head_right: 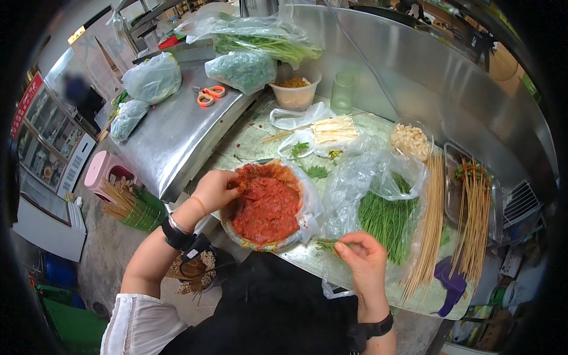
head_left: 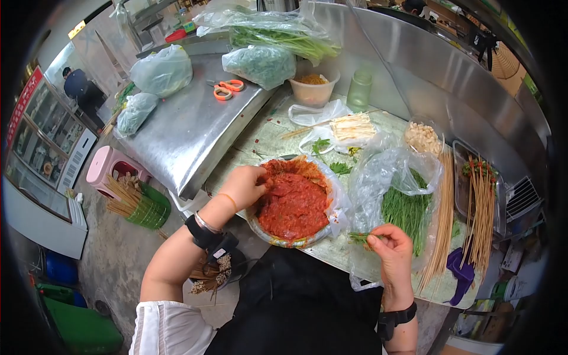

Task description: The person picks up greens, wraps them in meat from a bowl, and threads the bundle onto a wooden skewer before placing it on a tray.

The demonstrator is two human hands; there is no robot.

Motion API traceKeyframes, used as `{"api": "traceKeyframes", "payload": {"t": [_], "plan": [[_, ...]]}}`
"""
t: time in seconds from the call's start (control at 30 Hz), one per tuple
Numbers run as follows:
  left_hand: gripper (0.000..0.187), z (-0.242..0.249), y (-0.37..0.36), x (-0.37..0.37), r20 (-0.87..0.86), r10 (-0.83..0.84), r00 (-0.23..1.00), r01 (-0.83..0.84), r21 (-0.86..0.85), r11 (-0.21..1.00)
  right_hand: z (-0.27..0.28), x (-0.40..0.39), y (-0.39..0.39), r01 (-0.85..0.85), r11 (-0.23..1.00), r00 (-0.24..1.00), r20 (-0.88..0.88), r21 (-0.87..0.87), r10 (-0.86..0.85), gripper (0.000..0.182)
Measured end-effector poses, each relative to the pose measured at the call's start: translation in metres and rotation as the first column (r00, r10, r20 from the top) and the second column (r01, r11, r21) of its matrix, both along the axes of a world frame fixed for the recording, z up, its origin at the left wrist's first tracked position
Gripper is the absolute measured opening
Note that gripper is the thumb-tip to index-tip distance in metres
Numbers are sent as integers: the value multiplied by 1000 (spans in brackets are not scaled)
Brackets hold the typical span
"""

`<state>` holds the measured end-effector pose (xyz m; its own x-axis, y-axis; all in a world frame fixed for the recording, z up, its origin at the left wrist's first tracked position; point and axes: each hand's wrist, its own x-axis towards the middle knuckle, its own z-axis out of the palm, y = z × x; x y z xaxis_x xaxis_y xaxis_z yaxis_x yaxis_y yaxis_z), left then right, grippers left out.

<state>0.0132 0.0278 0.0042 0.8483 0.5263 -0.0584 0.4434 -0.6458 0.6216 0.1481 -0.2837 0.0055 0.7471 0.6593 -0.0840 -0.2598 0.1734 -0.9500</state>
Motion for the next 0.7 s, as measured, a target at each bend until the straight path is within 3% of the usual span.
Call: {"api": "traceKeyframes", "payload": {"t": [0.03, 0.17, 0.23, 0.27, 0.33, 0.4, 0.47, 0.53, 0.57, 0.6, 0.63, 0.7], "plan": [[17, 4, -4, -2, -67, -67, 995, 93, 556, 826, -2, -1, 0, 0, 1000, 1000, -2, -1, 0, 12], [13, 10, -16, 5, 33, -64, 997, 32, 583, 812, -4, -2, 1, -1, 1000, 999, 49, 24, 0, 11], [10, 2, -23, 13, 32, -241, 970, 186, 543, 819, -3, -2, 1, -5, 1000, 999, 46, 20, 4, 11], [10, -1, -25, 17, 34, -241, 970, 185, 541, 820, -3, -2, 1, -5, 1000, 999, 44, 19, 4, 11], [10, -10, -27, 25, -189, -159, 969, 243, 616, 750, -3, -2, 0, -6, 1000, 999, 43, 16, 5, 11], [12, -12, -22, 29, -227, -119, 967, 237, 613, 754, -3, -1, -2, -9, 1000, 998, 56, 28, 8, 11], [15, -4, -15, 27, -397, -88, 914, 296, 502, 812, -2, -2, -5, 7, 1000, 999, 52, 26, -8, 11], [15, 6, -7, 14, -310, -129, 942, 264, 447, 855, -3, 0, -6, 24, 999, 999, 45, 32, -25, 11], [14, -2, 5, 8, -123, -149, 981, 164, 123, 979, -3, 1, -7, 27, 999, 998, 54, 32, -29, 11], [14, 4, 5, 6, 60, -94, 994, 105, -233, 967, -4, 1, -8, 30, 999, 998, 63, 32, -32, 11], [11, 13, -3, 3, 103, 43, 994, 13, -491, 871, -5, 1, -7, 29, 999, 998, 61, 37, -31, 11], [10, 13, -8, 1, 132, 86, 988, -3, -527, 850, -5, 0, -3, 9, 999, 999, 32, 34, -10, 11]]}}
